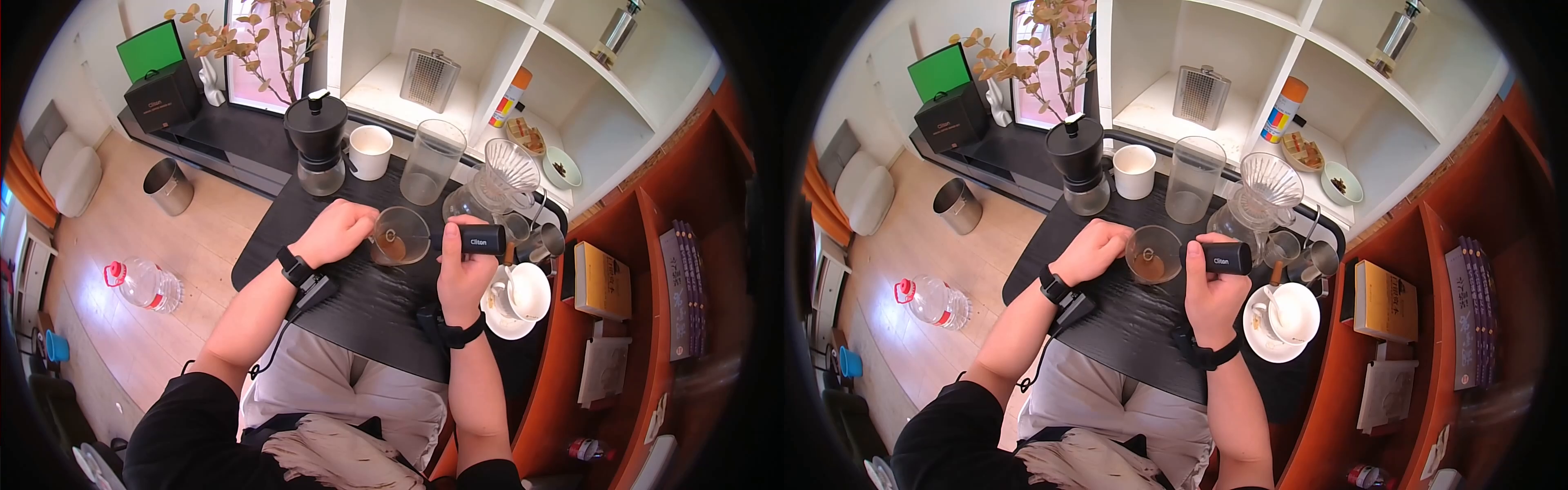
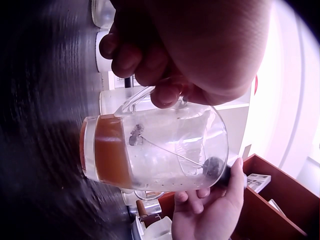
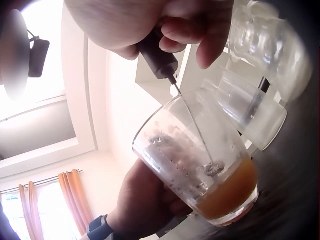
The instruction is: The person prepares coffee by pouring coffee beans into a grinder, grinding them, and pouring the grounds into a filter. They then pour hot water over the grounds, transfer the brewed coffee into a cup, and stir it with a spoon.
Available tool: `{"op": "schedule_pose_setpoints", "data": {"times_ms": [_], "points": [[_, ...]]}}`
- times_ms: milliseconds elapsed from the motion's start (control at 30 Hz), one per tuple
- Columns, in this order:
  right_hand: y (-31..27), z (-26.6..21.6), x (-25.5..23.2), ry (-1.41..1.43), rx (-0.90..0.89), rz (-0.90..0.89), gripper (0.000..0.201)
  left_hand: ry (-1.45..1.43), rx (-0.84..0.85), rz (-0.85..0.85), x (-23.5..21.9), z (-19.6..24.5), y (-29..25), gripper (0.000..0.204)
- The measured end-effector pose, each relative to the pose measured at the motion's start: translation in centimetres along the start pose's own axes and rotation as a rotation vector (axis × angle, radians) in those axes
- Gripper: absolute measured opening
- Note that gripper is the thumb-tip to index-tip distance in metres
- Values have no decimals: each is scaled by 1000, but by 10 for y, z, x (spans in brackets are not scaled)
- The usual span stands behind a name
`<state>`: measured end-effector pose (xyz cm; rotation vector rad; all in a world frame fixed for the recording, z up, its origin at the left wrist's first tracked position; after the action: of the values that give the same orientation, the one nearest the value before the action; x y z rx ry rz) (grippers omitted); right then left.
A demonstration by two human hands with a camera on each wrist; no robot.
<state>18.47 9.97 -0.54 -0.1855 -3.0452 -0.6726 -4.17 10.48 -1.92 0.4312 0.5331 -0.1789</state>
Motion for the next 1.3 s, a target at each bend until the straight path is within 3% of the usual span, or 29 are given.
{"op": "schedule_pose_setpoints", "data": {"times_ms": [367,700,1300], "points": [[-1,4,0,24,23,-40,21,-28,55,33,2,3,0,30],[-2,1,-1,32,19,-58,22,14,5,-5,0,-3,0,29],[-2,8,-5,-110,-53,-132,24,-12,31,25,1,1,-1,29]]}}
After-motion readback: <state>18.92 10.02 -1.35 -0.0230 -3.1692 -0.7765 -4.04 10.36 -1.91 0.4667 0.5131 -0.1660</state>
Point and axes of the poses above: each hand's wrist, its own y-axis towards the middle knuckle, its own x-axis out of the palm, z = x × y, the point moved 3 cm from there along y, towards the middle knuckle, and after that the axes turned 7 degrees about x, right-handed, at the moved point
